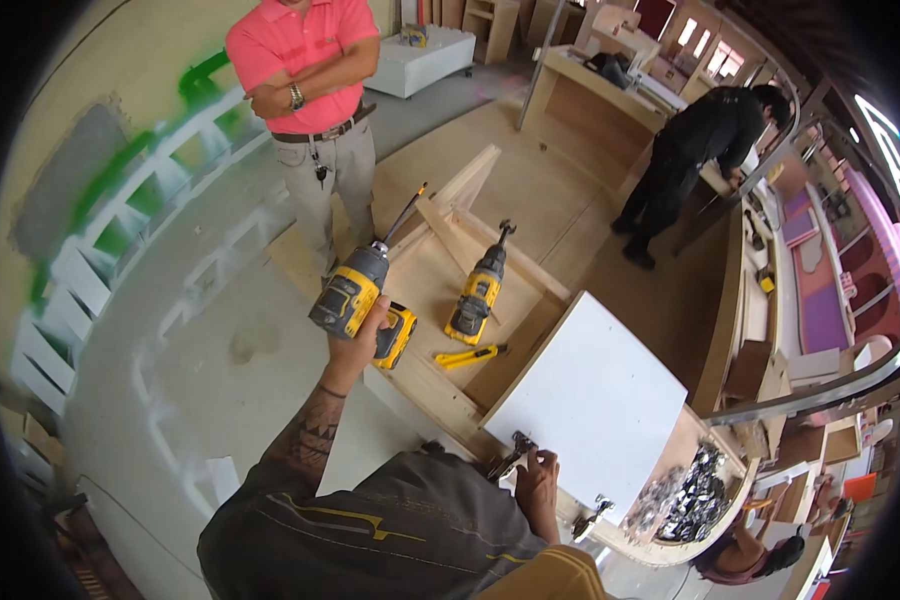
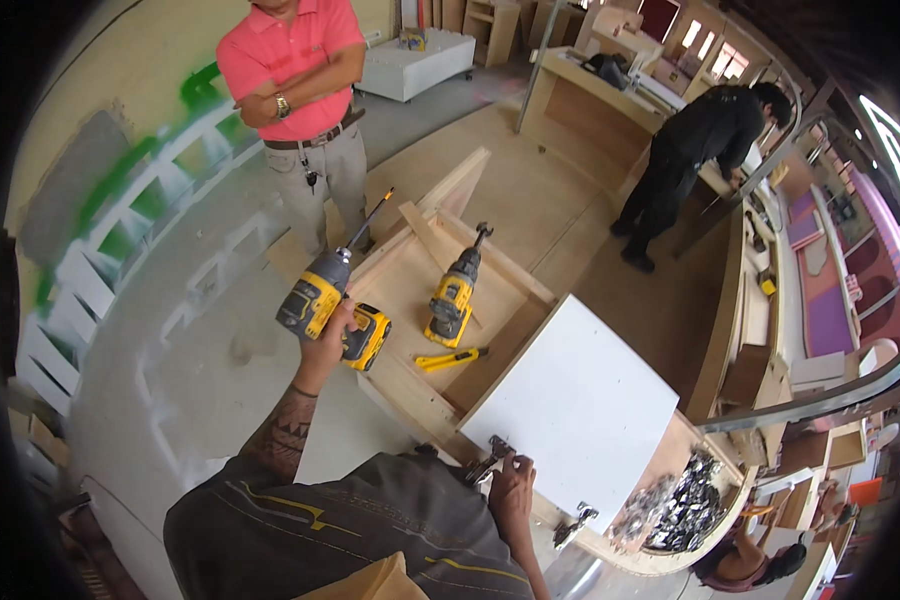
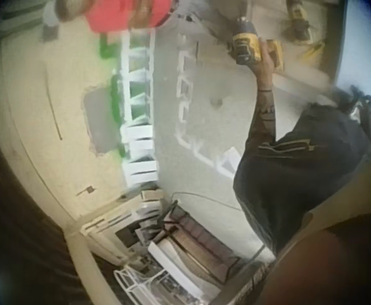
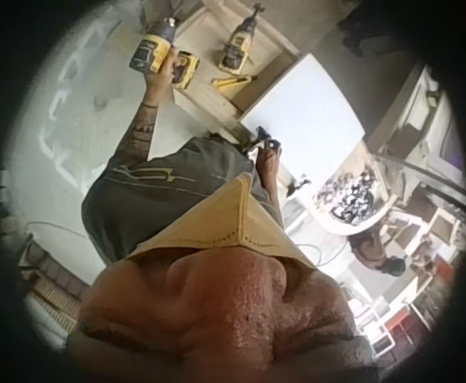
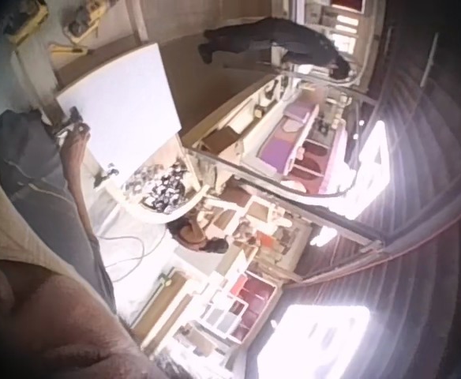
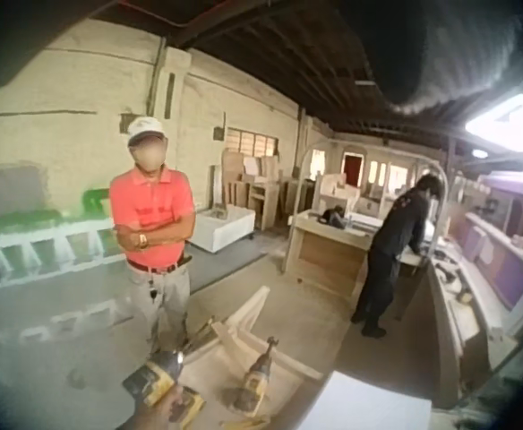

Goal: The person attaches two hinges to a white cabinet door using a power drill to drive screws into pre-drilled holes, then lifts the door to check the alignment.

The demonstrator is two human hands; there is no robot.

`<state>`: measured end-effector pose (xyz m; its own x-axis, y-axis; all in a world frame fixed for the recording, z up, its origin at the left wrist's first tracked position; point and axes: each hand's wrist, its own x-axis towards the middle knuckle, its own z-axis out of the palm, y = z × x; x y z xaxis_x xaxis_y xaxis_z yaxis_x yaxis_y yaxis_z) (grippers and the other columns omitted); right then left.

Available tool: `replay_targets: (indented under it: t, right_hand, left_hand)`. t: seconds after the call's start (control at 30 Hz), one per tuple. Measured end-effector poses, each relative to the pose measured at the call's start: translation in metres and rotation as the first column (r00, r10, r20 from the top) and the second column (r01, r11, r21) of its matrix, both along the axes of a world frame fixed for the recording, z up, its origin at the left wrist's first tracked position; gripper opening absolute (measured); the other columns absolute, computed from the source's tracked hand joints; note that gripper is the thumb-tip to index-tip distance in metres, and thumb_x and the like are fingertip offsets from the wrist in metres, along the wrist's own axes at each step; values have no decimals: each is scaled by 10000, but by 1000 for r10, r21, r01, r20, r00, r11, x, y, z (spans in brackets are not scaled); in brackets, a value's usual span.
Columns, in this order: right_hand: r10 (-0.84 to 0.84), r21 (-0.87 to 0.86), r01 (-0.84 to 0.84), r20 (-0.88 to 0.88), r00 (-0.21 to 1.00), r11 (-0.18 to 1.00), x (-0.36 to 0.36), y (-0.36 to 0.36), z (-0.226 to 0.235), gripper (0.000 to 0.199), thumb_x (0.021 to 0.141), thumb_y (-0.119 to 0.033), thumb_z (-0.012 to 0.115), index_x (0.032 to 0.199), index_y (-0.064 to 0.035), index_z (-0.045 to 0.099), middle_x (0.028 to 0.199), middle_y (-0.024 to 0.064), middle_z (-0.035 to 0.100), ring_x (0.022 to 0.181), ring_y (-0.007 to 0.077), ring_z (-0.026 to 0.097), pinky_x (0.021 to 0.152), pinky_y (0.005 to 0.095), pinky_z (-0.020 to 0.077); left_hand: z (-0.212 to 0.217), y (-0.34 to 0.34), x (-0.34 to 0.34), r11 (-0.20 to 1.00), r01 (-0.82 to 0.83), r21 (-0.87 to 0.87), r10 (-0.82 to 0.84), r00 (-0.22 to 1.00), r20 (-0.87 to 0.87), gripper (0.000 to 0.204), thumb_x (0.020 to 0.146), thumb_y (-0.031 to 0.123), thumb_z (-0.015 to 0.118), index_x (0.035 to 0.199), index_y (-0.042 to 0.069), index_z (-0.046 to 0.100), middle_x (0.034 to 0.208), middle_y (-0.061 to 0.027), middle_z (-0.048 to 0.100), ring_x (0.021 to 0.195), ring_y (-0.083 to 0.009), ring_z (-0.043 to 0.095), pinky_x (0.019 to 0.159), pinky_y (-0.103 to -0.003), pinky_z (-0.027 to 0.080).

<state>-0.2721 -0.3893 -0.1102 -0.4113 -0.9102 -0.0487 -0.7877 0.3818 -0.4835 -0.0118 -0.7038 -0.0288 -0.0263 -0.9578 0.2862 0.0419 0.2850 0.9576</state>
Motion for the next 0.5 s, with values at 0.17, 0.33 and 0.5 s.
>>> replay_targets:
  t: [0.17, 0.33, 0.5]
  right_hand:
    - [-37, -74, 34, -32, 999, 997, -4, 0, -14, 444, 807, -80, 779, 1210, 68, 664, 1111, 230, 615, 1048, 397, 588, 929, 466, 490]
    - [-162, -135, 198, 239, 957, 971, -18, 2, 7, 372, 851, -124, 797, 1170, 42, 702, 1069, 248, 676, 897, 330, 715, 748, 394, 598]
    - [-368, -287, 342, -43, 929, 895, -67, 51, 9, 359, 844, -107, 811, 1170, -8, 697, 1058, 202, 657, 833, 281, 691, 638, 349, 589]
  left_hand:
    - [-46, -57, -38, 999, -43, 11, 43, 999, 4, 228, 942, 226, 756, 1014, 42, 643, 824, 5, 637, 762, -111, 635, 680, -305, 517]
    - [-98, -98, -63, 993, -75, -92, 85, 990, 116, 354, 910, 313, 798, 972, -4, 656, 852, -76, 693, 755, -190, 661, 711, -356, 539]
    - [-146, -115, -65, 994, -60, -94, 73, 988, 140, 349, 913, 297, 795, 986, -14, 651, 857, -87, 701, 744, -215, 667, 709, -374, 541]
